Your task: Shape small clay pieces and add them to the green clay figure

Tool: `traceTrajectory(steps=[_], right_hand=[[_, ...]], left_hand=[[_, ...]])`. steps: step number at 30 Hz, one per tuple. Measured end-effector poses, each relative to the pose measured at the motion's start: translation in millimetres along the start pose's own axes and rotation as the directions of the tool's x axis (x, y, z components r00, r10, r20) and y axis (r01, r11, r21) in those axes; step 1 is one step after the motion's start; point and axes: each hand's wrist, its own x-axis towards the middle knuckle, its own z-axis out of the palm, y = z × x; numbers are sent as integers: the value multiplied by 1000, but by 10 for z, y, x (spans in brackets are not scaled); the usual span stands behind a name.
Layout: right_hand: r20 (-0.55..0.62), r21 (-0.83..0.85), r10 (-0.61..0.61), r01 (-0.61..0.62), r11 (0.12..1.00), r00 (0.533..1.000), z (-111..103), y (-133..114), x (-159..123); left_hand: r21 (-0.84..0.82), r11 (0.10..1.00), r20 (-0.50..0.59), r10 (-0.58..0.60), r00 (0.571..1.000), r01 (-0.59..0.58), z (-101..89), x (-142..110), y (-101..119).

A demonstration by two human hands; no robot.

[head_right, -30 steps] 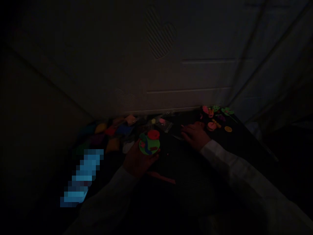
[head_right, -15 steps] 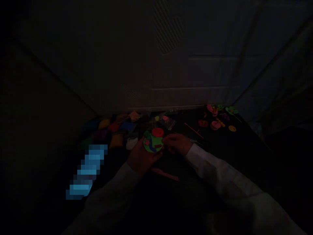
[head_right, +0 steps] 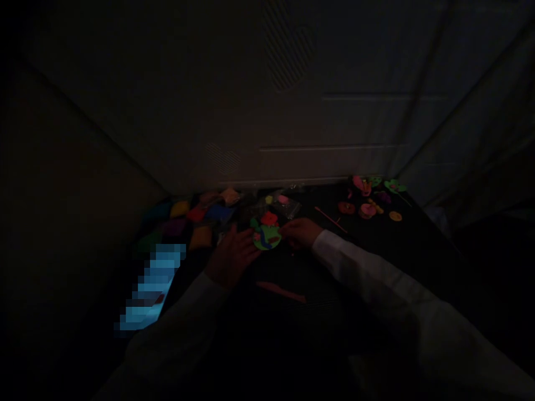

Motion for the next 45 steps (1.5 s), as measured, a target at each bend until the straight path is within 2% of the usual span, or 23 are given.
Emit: traceTrajectory(steps=[4, 9, 11, 14, 15, 16, 17, 19, 22, 24, 27, 29, 31, 36, 41, 43, 45], right_hand=[[-7, -105, 20, -21, 994, 1000, -40, 23, 80], [-24, -239, 38, -42, 970, 999, -73, 42, 108], [-31, -298, 47, -55, 953, 998, -72, 42, 104], [-47, -398, 49, -63, 915, 998, -69, 40, 107], [-54, -435, 41, -60, 899, 998, -74, 37, 110], [-62, -473, 26, -52, 880, 998, -82, 32, 111], [-75, -513, 3, -41, 857, 997, -94, 23, 108], [-115, -595, -74, -9, 804, 991, -123, -1, 75], [-166, -697, -221, 44, 716, 961, -124, -15, -87], [-131, -737, -293, 105, 667, 947, -56, 33, -279], [2, -766, -353, 229, 600, 936, 152, 220, -620], [72, -781, -362, 278, 560, 929, 303, 382, -813], [87, -794, -360, 283, 538, 929, 413, 520, -936], [55, -818, -360, 249, 519, 931, 451, 639, -1016], [2, -821, -334, 192, 537, 942, 258, 746, -1147], [-50, -821, -316, 141, 554, 947, 121, 827, -1216], [-156, -817, -322, 61, 573, 934, -29, 885, -1238]], left_hand=[[92, 995, -48, 33, 998, -28, -3, 20, -17], [254, 961, -47, 129, 991, -113, -49, -6, -27], [347, 921, -22, 199, 980, -179, -120, -64, 41], [529, 806, 46, 285, 958, -265, -288, -186, 205], [644, 704, 76, 328, 942, -298, -351, -220, 253], [881, 287, 225, 445, 867, -375, -412, -246, 288], [914, 151, 269, 472, 840, -377, -467, -261, 305], [924, 0, 340, 461, 819, -384, -544, -255, 286], [906, -165, 420, 455, 785, -389, -561, -171, 176], [886, -264, 463, 459, 758, -382, -523, -83, 102], [864, -362, 494, 480, 725, -349, -457, 50, 33], [860, -397, 495, 494, 715, -321, -434, 115, 15], [857, -415, 496, 501, 709, -306, -429, 147, 12], [863, -386, 497, 524, 692, -326, -438, 106, 26], [894, -251, 446, 568, 692, -371, -446, -31, -47], [903, -168, 414, 577, 704, -395, -442, -92, -105], [905, -77, 384, 569, 727, -418, -426, -146, -162]])
